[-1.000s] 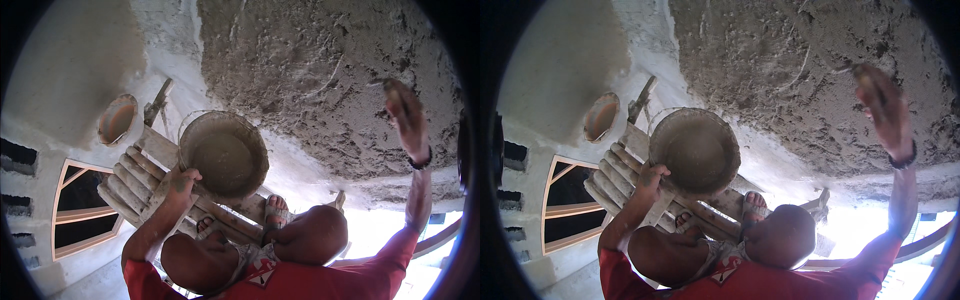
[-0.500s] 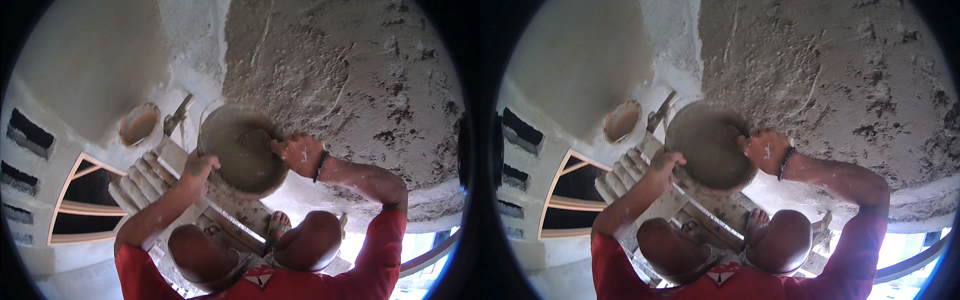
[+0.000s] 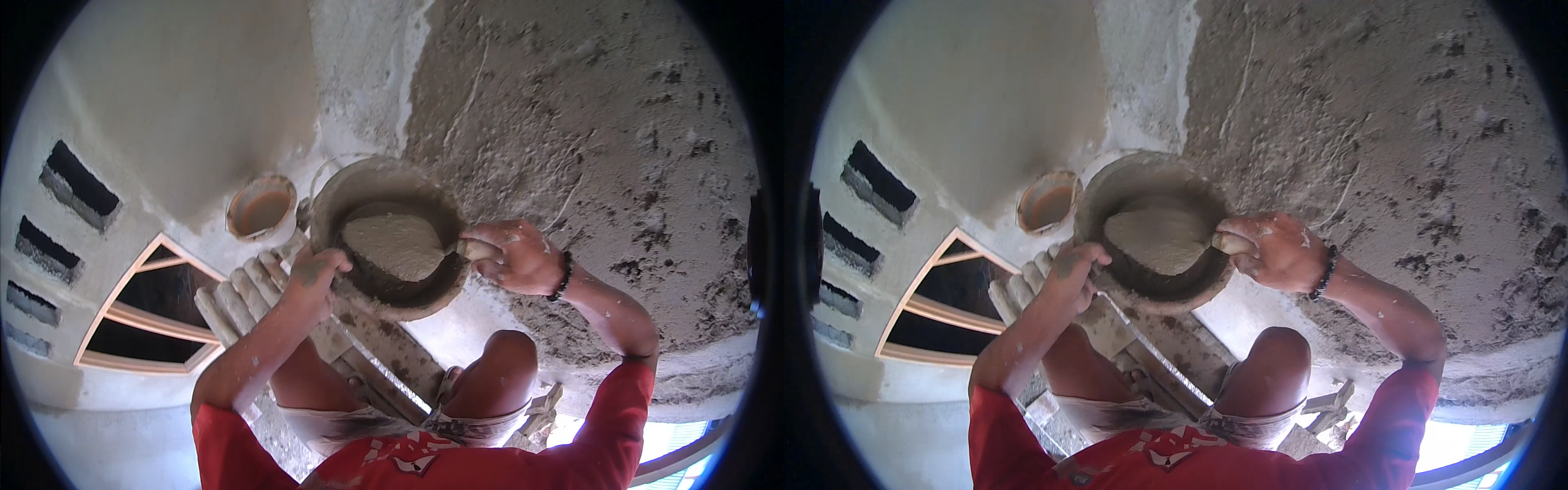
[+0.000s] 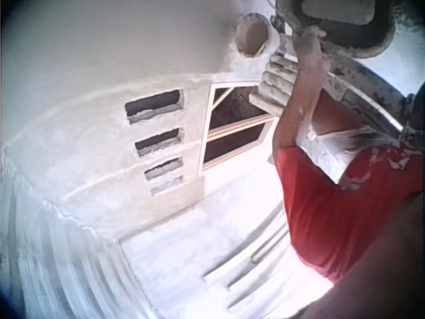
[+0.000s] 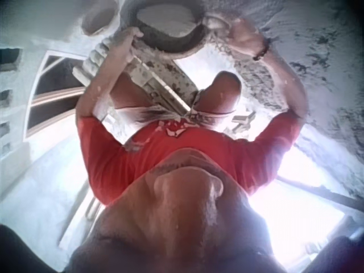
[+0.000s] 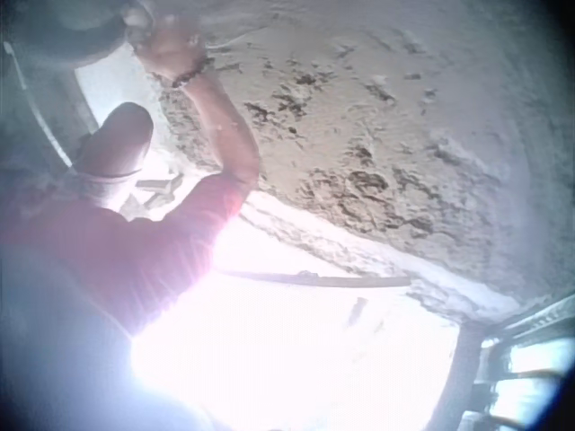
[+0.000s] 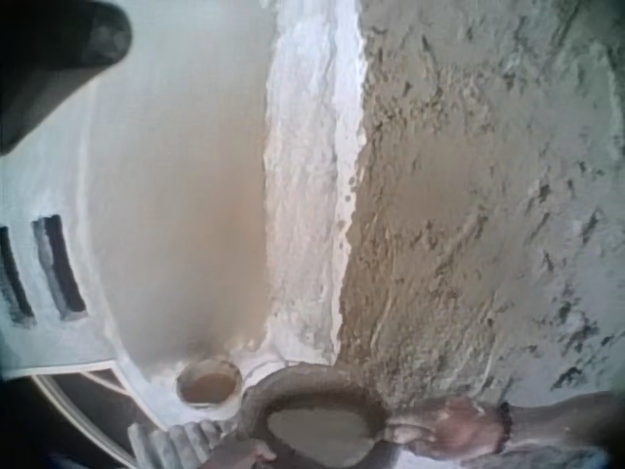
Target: The person applies mortar from a bucket to a concrete wall using a trowel, then uses a long wooden straight edge to level and smooth the wet plaster while standing on a bamboo scaffold.
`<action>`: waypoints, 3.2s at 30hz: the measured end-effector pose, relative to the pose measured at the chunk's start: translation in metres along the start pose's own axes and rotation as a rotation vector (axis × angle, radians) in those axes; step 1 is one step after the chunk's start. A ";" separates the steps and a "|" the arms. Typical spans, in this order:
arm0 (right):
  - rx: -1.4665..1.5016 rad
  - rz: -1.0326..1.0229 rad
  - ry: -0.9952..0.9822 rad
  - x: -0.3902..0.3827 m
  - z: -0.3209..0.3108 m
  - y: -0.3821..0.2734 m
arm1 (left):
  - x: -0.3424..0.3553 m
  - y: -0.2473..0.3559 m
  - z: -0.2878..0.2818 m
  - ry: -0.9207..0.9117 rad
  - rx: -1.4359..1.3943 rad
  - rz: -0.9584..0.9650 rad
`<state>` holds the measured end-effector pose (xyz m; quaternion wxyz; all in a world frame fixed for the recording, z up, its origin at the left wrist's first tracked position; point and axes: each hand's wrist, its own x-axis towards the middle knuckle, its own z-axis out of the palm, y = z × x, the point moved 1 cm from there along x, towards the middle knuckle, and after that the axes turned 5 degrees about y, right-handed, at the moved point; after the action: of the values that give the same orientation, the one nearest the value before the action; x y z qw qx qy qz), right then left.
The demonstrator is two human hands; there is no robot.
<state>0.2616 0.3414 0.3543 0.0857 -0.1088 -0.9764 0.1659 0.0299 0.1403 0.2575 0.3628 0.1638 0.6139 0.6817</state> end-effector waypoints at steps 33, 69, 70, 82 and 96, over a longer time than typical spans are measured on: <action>-0.744 -0.045 -0.216 0.021 0.088 0.022 | -0.001 -0.069 0.018 0.137 -0.150 -0.139; -0.594 0.117 0.518 0.104 -0.236 0.067 | 0.010 -0.044 -0.004 0.267 -0.187 -0.099; -0.716 0.144 0.637 0.105 -0.262 0.065 | 0.011 -0.043 -0.003 0.281 -0.187 -0.159; -0.327 -0.170 0.050 0.049 -0.020 0.033 | 0.024 -0.051 0.011 0.195 -0.180 -0.018; -0.121 -0.044 -0.294 0.056 0.106 0.009 | 0.011 -0.053 0.012 0.239 -0.078 0.014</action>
<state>0.1881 0.3304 0.2601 -0.0612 -0.0667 -0.9887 0.1192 0.0464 0.1558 0.2071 0.2885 0.0712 0.6246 0.7222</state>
